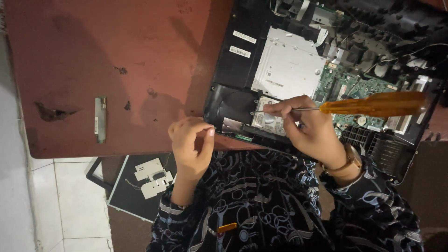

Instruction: Removing the hard drive and RAM modules from a laptop chassis using a screwdriver.

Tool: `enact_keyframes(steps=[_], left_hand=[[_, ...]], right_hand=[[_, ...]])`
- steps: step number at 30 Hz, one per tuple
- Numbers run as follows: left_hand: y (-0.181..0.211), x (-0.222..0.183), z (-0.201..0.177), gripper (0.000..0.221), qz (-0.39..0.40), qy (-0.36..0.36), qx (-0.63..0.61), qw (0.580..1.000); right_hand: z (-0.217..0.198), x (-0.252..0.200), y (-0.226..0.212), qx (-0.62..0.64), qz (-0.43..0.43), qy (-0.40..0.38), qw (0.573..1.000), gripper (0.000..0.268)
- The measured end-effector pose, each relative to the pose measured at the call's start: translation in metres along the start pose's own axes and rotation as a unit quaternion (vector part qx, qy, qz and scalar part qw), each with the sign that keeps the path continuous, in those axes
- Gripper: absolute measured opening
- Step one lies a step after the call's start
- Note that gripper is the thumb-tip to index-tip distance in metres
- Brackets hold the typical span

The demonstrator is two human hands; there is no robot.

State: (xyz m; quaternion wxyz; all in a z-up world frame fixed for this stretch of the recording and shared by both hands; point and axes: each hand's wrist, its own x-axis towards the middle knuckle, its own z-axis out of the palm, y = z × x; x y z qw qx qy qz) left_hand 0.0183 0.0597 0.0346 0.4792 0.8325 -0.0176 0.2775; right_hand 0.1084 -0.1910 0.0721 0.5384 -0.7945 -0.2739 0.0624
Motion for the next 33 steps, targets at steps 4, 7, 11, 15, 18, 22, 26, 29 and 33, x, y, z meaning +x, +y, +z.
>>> enact_keyframes(steps=[4, 7, 11, 15, 18, 22, 26, 29, 33], left_hand=[[-0.006, -0.007, 0.001, 0.003, 0.0, -0.013, 0.026, 1.0], [-0.008, -0.011, 0.0, 0.004, -0.005, -0.02, 0.029, 0.999], [-0.005, -0.011, 0.002, 0.006, -0.021, -0.001, 0.016, 1.0], [-0.01, -0.015, 0.0, 0.005, -0.019, -0.006, 0.026, 0.999], [-0.008, -0.013, -0.003, 0.007, -0.014, -0.015, 0.025, 0.999], [-0.006, -0.011, -0.002, 0.005, -0.011, 0.0, 0.029, 1.0], [-0.028, -0.022, 0.008, 0.008, 0.048, -0.018, 0.085, 0.995], [-0.024, -0.026, 0.019, 0.03, 0.055, -0.033, 0.127, 0.99], [-0.01, -0.025, 0.024, 0.034, 0.067, -0.045, 0.153, 0.985]], right_hand=[[0.008, 0.006, 0.003, -0.013, 0.005, 0.003, 1.0, 0.015], [0.01, 0.011, 0.004, -0.025, 0.014, -0.015, 0.999, 0.015], [0.012, 0.014, 0.004, -0.043, 0.011, -0.016, 0.999, 0.015], [0.014, 0.013, 0.001, -0.045, 0.017, -0.002, 0.999, 0.014], [0.017, 0.014, 0.002, -0.026, 0.017, -0.005, 0.999, 0.013], [0.013, 0.014, 0.002, -0.006, 0.001, 0.0, 1.0, 0.016], [0.012, 0.008, -0.007, 0.021, -0.03, 0.007, 0.999, 0.016], [0.009, 0.006, -0.026, 0.015, -0.07, 0.001, 0.997, 0.016], [0.014, 0.004, -0.049, 0.09, -0.051, -0.012, 0.995, 0.014]])
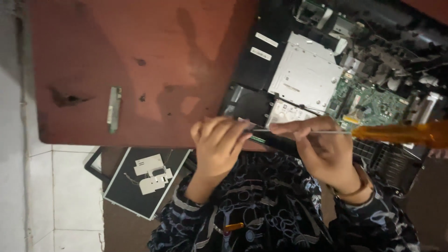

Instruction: Removing the hard drive and RAM modules from a laptop chassis using a screwdriver.

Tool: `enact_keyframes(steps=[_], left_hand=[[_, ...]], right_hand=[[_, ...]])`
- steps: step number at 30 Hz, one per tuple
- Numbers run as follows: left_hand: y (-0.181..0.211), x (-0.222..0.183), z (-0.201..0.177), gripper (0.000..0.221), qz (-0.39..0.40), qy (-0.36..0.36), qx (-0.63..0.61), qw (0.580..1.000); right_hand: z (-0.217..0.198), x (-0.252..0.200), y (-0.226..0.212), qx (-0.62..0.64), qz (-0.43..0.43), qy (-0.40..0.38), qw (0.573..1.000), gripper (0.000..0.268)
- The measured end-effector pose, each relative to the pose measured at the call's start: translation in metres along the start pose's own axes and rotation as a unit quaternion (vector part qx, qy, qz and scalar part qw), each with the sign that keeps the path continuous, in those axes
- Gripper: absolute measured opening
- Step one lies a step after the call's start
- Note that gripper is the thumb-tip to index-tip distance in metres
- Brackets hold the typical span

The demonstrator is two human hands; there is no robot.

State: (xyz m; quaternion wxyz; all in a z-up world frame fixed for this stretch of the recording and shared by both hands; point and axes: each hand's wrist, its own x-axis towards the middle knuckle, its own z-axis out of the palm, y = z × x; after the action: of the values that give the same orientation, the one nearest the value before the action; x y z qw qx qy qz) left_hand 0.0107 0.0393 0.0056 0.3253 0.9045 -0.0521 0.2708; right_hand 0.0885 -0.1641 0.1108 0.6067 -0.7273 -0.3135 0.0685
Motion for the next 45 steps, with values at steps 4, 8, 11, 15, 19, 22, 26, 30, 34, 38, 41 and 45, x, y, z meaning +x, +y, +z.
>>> enact_keyframes(steps=[4, 8, 11, 15, 19, 22, 26, 30, 34, 38, 41, 45], left_hand=[[0.003, -0.006, 0.005, 0.016, -0.007, 0.044, -0.03, 0.999], [-0.017, -0.028, 0.011, 0.013, -0.039, 0.065, 0.018, 0.997], [-0.044, -0.037, -0.028, 0.022, -0.041, 0.078, 0.192, 0.978], [-0.084, -0.033, -0.061, 0.016, -0.203, 0.061, 0.316, 0.925], [-0.085, -0.027, -0.076, 0.016, -0.182, 0.042, 0.3, 0.935], [-0.09, -0.025, -0.078, 0.02, -0.154, 0.022, 0.312, 0.937], [-0.105, -0.025, -0.079, 0.018, -0.117, -0.008, 0.312, 0.943], [-0.104, -0.023, -0.079, 0.008, -0.111, -0.018, 0.286, 0.952], [-0.104, -0.023, -0.078, 0.007, -0.091, -0.001, 0.299, 0.95], [-0.102, -0.024, -0.075, 0.011, -0.085, 0.015, 0.294, 0.952], [-0.106, -0.027, -0.074, 0.01, -0.088, 0.016, 0.306, 0.948], [-0.1, -0.028, -0.078, 0.017, -0.122, -0.001, 0.287, 0.95]], right_hand=[[0.007, -0.007, 0.007, 0.067, 0.005, 0.004, 0.998, 0.012], [0.005, -0.007, 0.005, 0.058, 0.021, 0.001, 0.998, 0.007], [-0.004, -0.008, 0.005, 0.005, 0.012, 0.009, 1.0, 0.004], [-0.012, -0.011, 0.009, -0.02, 0.036, 0.015, 0.999, 0.004], [-0.012, -0.016, 0.014, -0.026, 0.039, 0.026, 0.999, 0.009], [-0.012, -0.014, 0.008, -0.032, 0.038, 0.021, 0.999, 0.007], [-0.018, -0.014, 0.003, -0.064, 0.043, 0.016, 0.997, 0.008], [-0.034, -0.019, 0.019, -0.115, 0.037, 0.015, 0.993, 0.009], [-0.041, -0.018, 0.038, -0.241, 0.021, 0.019, 0.97, 0.003], [-0.036, -0.011, 0.035, -0.245, 0.018, 0.03, 0.969, 0.004], [-0.031, -0.005, 0.034, -0.191, 0.006, 0.015, 0.981, 0.006], [-0.028, -0.002, 0.036, -0.214, 0.017, 0.02, 0.976, 0.008]])
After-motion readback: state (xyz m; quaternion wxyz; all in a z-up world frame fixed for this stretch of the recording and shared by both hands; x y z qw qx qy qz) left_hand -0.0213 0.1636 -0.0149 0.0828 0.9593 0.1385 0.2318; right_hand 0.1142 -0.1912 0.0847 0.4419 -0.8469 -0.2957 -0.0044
